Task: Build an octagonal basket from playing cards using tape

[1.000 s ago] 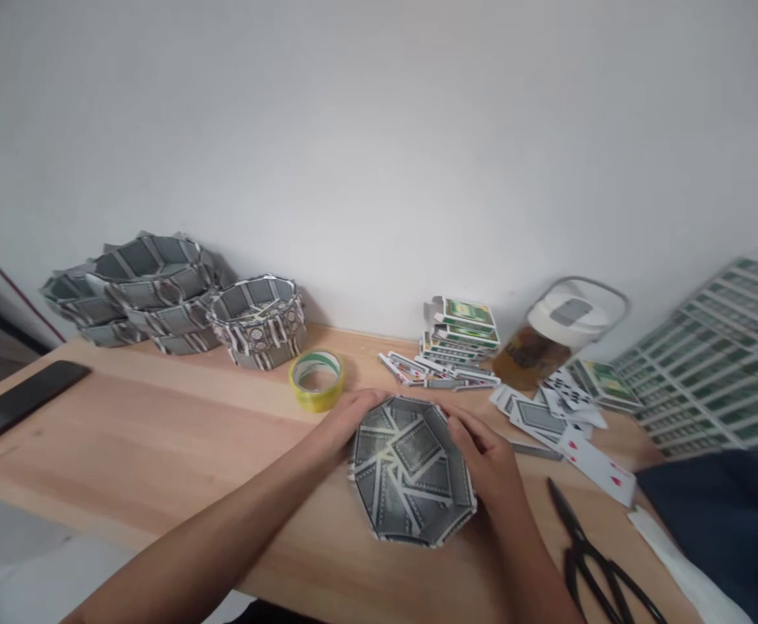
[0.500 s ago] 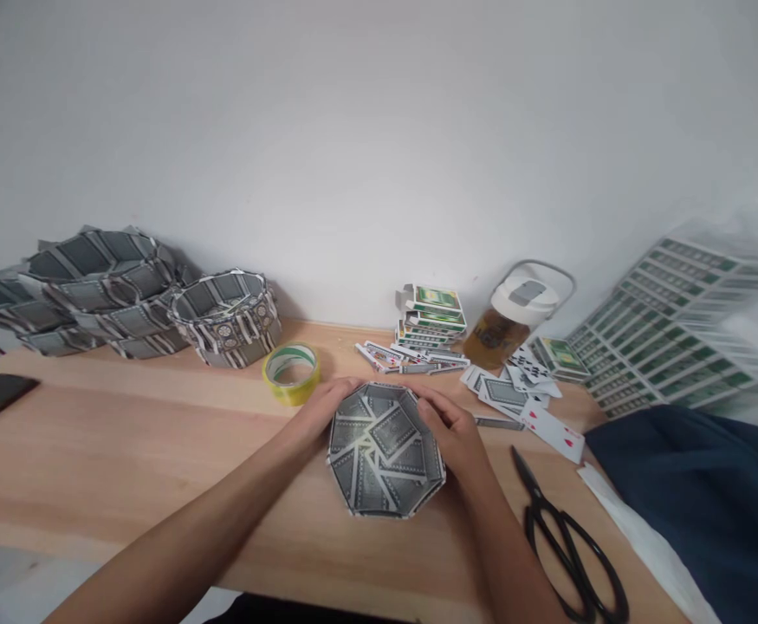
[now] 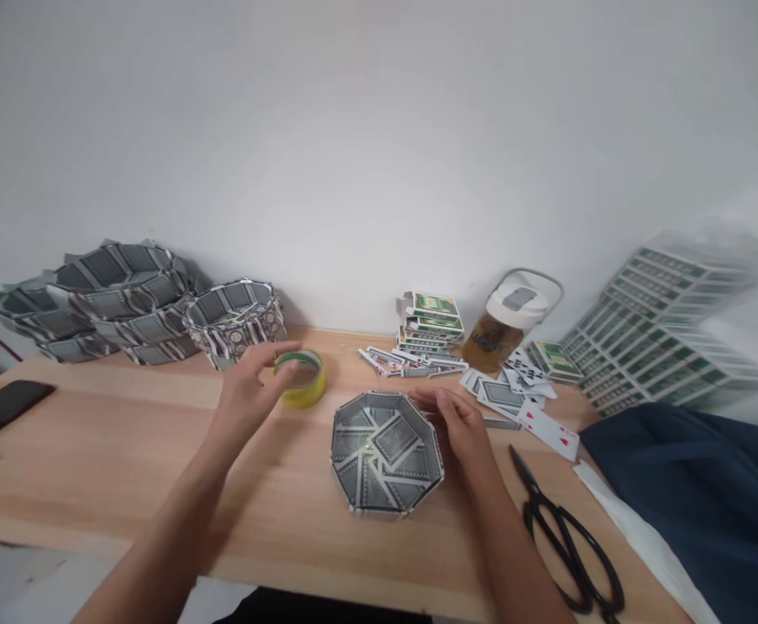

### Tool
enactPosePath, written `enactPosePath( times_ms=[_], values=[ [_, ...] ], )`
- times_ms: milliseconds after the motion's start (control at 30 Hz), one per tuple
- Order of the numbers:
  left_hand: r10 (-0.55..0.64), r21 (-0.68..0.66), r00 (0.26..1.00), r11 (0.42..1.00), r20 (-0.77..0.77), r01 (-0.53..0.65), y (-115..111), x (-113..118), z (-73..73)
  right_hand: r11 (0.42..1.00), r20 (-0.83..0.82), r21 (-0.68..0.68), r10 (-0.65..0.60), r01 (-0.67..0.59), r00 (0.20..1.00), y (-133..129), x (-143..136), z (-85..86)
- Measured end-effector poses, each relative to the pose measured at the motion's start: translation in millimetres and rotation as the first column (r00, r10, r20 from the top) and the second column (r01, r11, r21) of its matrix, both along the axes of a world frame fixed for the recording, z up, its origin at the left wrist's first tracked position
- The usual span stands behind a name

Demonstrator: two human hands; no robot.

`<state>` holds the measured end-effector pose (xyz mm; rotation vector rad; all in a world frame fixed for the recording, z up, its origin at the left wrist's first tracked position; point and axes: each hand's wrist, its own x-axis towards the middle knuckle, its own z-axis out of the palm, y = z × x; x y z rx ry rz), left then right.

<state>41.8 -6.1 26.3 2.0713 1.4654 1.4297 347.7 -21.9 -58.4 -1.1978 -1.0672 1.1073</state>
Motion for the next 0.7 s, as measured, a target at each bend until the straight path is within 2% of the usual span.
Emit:
enactPosePath(
  times_ms=[100, 167, 233, 300, 400, 467, 533, 633, 700],
  values=[
    [-0.122, -0.041, 0.96, 0.993, -0.252, 0.115, 3.1, -23.2, -18.1, 1.0, 0.06, -0.013, -0.016, 0.017, 0.998, 1.2, -0.8, 0.5],
    [-0.159, -0.076, 0.935, 0.987, -0.317, 0.142, 6.0, -30.3, -30.8, 1.0, 0.106, -0.015, -0.02, 0.022, 0.994, 1.2, -2.5, 3.2],
    [-0.195, -0.089, 0.935, 0.98, -0.296, 0.176, 9.1, -32.1, -38.3, 1.0, 0.13, -0.008, -0.024, 0.026, 0.991, 1.3, -3.5, 4.7],
    [-0.233, -0.096, 0.957, 0.971, -0.173, 0.219, 11.3, -30.6, -37.8, 1.0, 0.138, 0.003, -0.031, 0.031, 0.99, 2.5, -2.7, 3.1],
    [-0.273, -0.154, 0.95, 0.943, 0.151, 0.295, 10.0, -25.2, -24.1, 0.999, 0.128, 0.03, -0.044, 0.041, 0.991, 6.1, 1.6, -3.4],
    [-0.294, -0.213, 0.883, 0.897, 0.367, 0.388, 4.5, -19.7, -11.7, 0.997, 0.123, 0.057, -0.059, 0.053, 0.991, 8.7, 4.6, -5.6],
    [-0.31, -0.23, 0.801, 0.849, 0.511, 0.475, -4.9, -12.3, -1.6, 0.993, 0.126, 0.085, -0.093, 0.083, 0.988, 9.4, 6.5, -2.5],
    [-0.336, -0.204, 0.714, 0.807, 0.614, 0.555, -25.8, 0.4, 4.6, 0.977, 0.104, 0.133, -0.179, 0.164, 0.978, 1.2, 5.7, 11.9],
    [-0.33, -0.207, 0.659, 0.773, 0.676, 0.6, -43.5, 8.1, 4.1, 0.949, 0.046, 0.186, -0.267, 0.254, 0.963, -14.4, 1.1, 23.9]
  ],
)
